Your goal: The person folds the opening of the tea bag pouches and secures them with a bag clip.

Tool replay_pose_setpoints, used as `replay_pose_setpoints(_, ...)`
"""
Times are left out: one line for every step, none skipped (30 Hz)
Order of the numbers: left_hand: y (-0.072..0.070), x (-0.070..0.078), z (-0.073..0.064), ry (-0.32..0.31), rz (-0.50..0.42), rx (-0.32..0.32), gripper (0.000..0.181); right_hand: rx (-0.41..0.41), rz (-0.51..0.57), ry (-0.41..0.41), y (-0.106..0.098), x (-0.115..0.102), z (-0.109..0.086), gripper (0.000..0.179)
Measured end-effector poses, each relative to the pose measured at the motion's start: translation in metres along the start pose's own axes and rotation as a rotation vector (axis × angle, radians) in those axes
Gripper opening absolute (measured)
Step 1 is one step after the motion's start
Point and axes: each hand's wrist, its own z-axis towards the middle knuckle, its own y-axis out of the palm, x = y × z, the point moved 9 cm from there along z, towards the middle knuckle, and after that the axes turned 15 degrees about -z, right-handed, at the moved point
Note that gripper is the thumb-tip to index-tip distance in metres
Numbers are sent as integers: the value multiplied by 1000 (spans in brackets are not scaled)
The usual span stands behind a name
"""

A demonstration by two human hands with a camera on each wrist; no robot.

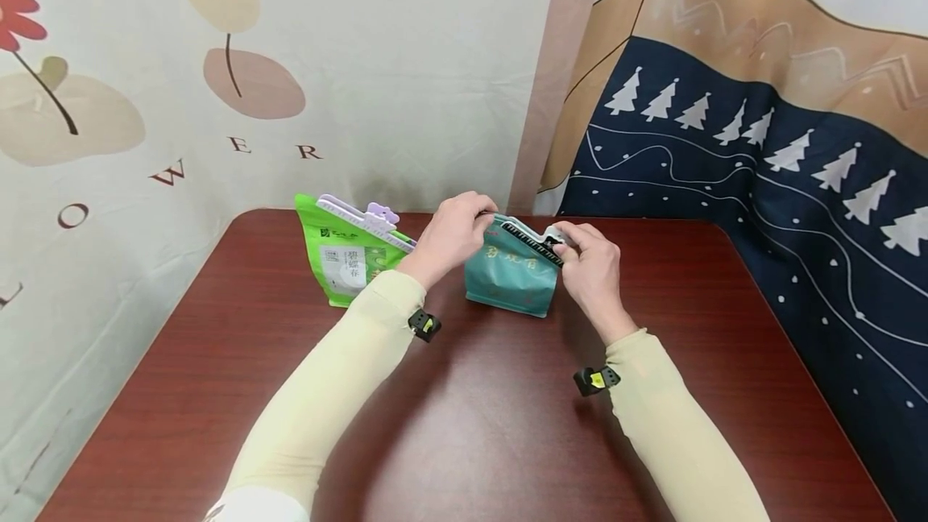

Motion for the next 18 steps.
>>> replay_pose_setpoints(-1, 0, 0, -4, 0, 6, 18, 2, 0, -2, 0, 0, 0, 27)
replay_pose_setpoints(-2, -1, -1, -11, 1, 12, 17, 5, 1, -4, 0, -1, 0, 27)
replay_pose_setpoints(-3, -1, -1, -14, 2, 19, 16, 7, 3, -5, 0, -1, 0, 28)
replay_pose_setpoints(-4, -1, -1, -16, 7, 25, 16, 11, 3, -7, -1, -1, 0, 28)
replay_pose_setpoints(-4, -1, -1, -16, 10, 30, 15, 14, 2, -8, 0, -1, 1, 28)
replay_pose_setpoints(-5, -1, -2, -14, 15, 34, 15, 16, 1, -7, 0, -1, 1, 27)
replay_pose_setpoints(-5, -1, -2, -14, 17, 36, 15, 19, 1, -5, 0, -1, 1, 27)
replay_pose_setpoints(-5, -1, -2, -14, 19, 38, 15, 21, -1, -3, 0, -2, 1, 27)
replay_pose_setpoints(-5, -1, -2, -10, 21, 41, 15, 23, -3, 0, 0, -2, 1, 27)
replay_pose_setpoints(-5, -1, -2, -8, 21, 43, 14, 24, -4, 2, 1, -2, 2, 27)
replay_pose_setpoints(-4, -1, -2, -6, 20, 44, 14, 27, -5, 4, 1, -2, 2, 27)
replay_pose_setpoints(-4, -1, -2, -1, 21, 46, 14, 27, -2, 7, 1, -3, 2, 27)
replay_pose_setpoints(-4, 0, -2, 3, 24, 48, 14, 28, 0, 8, 2, -4, 2, 27)
replay_pose_setpoints(-4, 0, -2, 8, 25, 50, 14, 28, 1, 8, 2, -5, 2, 27)
replay_pose_setpoints(-4, 0, -2, 12, 26, 52, 14, 29, 6, 8, 2, -6, 3, 27)
replay_pose_setpoints(-4, 1, -2, 15, 24, 54, 14, 29, 9, 9, 3, -6, 3, 26)
replay_pose_setpoints(-5, 1, -2, 18, 25, 55, 14, 30, 13, 10, 3, -7, 3, 27)
replay_pose_setpoints(-5, 2, -2, 20, 27, 55, 14, 28, 16, 14, 3, -8, 3, 27)
